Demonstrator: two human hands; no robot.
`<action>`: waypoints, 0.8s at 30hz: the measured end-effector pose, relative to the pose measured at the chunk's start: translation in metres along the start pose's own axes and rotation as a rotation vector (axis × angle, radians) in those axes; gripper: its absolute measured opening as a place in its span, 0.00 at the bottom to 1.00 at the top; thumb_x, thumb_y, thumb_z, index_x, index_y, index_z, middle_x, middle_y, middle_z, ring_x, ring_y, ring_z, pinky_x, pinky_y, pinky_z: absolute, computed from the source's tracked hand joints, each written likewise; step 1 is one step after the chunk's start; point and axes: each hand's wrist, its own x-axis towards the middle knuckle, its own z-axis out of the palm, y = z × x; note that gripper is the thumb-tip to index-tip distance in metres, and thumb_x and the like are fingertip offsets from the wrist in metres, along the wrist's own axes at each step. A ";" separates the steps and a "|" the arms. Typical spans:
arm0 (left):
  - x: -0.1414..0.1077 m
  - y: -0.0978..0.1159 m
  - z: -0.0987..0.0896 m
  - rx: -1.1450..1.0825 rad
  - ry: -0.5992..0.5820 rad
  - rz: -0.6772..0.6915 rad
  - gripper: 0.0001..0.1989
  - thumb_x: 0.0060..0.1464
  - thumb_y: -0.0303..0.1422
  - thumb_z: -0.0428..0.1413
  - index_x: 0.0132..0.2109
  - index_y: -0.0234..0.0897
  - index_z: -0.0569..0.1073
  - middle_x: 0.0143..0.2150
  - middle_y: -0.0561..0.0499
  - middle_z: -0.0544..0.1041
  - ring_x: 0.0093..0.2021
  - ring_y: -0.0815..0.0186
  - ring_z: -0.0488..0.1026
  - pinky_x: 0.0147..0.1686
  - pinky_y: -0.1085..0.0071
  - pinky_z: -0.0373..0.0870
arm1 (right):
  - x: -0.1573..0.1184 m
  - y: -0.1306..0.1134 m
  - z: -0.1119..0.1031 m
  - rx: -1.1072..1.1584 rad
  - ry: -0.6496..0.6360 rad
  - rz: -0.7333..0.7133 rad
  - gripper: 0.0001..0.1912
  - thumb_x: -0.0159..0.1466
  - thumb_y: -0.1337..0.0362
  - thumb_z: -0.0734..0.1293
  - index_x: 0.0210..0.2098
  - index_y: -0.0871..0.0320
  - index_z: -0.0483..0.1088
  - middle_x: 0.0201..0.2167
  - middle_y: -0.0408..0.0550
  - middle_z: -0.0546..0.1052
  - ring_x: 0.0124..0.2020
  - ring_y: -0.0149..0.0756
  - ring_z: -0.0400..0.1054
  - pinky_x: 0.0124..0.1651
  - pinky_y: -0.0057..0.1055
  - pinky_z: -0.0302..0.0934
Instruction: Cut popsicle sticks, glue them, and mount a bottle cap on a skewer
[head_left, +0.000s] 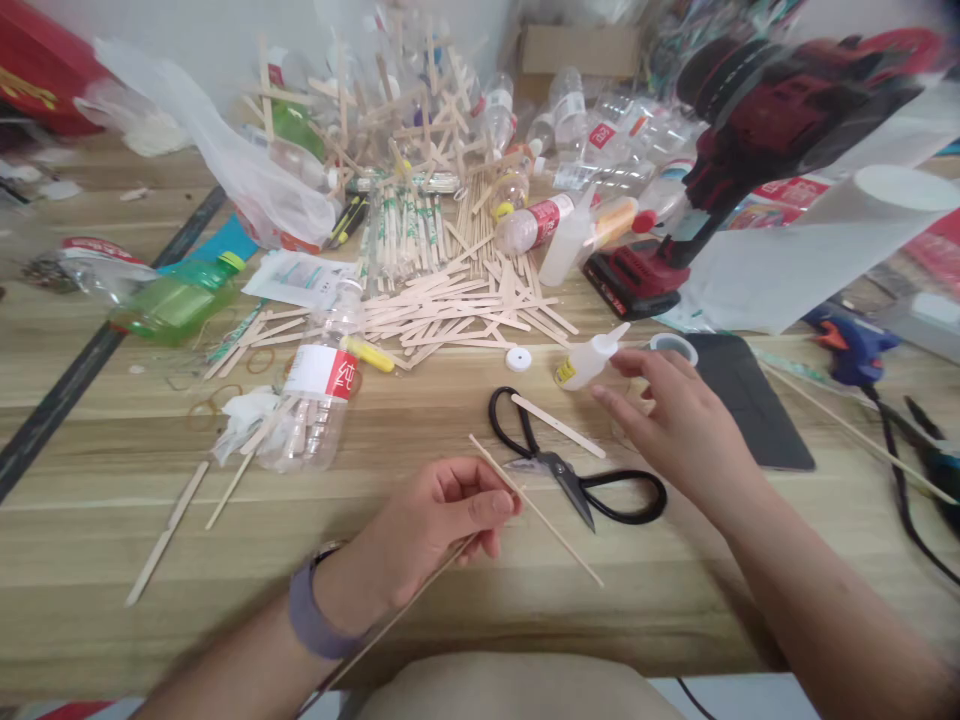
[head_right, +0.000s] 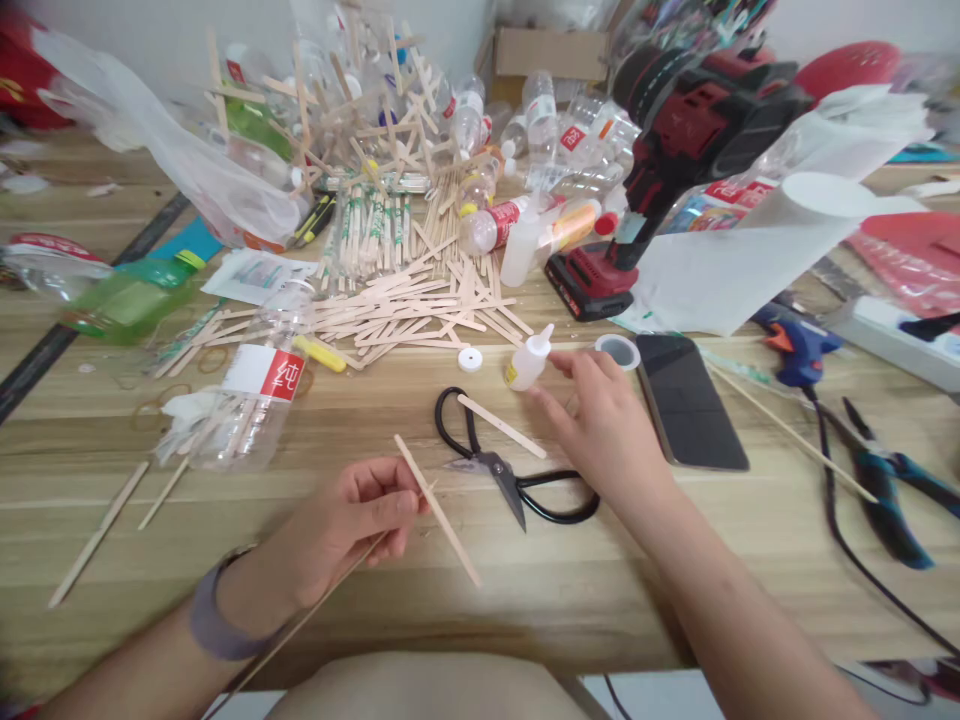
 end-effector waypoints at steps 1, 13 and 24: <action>0.000 0.000 0.000 -0.006 0.006 0.005 0.17 0.42 0.41 0.70 0.29 0.34 0.73 0.21 0.57 0.70 0.20 0.77 0.64 0.19 0.79 0.54 | -0.005 -0.003 -0.003 -0.055 0.015 -0.056 0.15 0.65 0.53 0.64 0.42 0.57 0.71 0.38 0.55 0.77 0.43 0.50 0.71 0.42 0.45 0.68; 0.002 -0.002 0.000 0.012 0.018 0.018 0.17 0.42 0.42 0.68 0.30 0.34 0.73 0.20 0.57 0.69 0.19 0.76 0.63 0.20 0.78 0.53 | -0.024 -0.016 0.014 -0.102 -0.223 -0.207 0.10 0.67 0.64 0.61 0.33 0.58 0.73 0.31 0.51 0.76 0.34 0.45 0.70 0.39 0.41 0.65; 0.003 -0.003 -0.001 0.057 -0.033 0.061 0.17 0.52 0.45 0.62 0.31 0.35 0.71 0.16 0.57 0.70 0.14 0.77 0.58 0.14 0.80 0.52 | -0.018 -0.061 -0.007 0.453 -0.476 0.158 0.09 0.67 0.58 0.59 0.34 0.55 0.64 0.20 0.39 0.72 0.19 0.31 0.66 0.20 0.27 0.58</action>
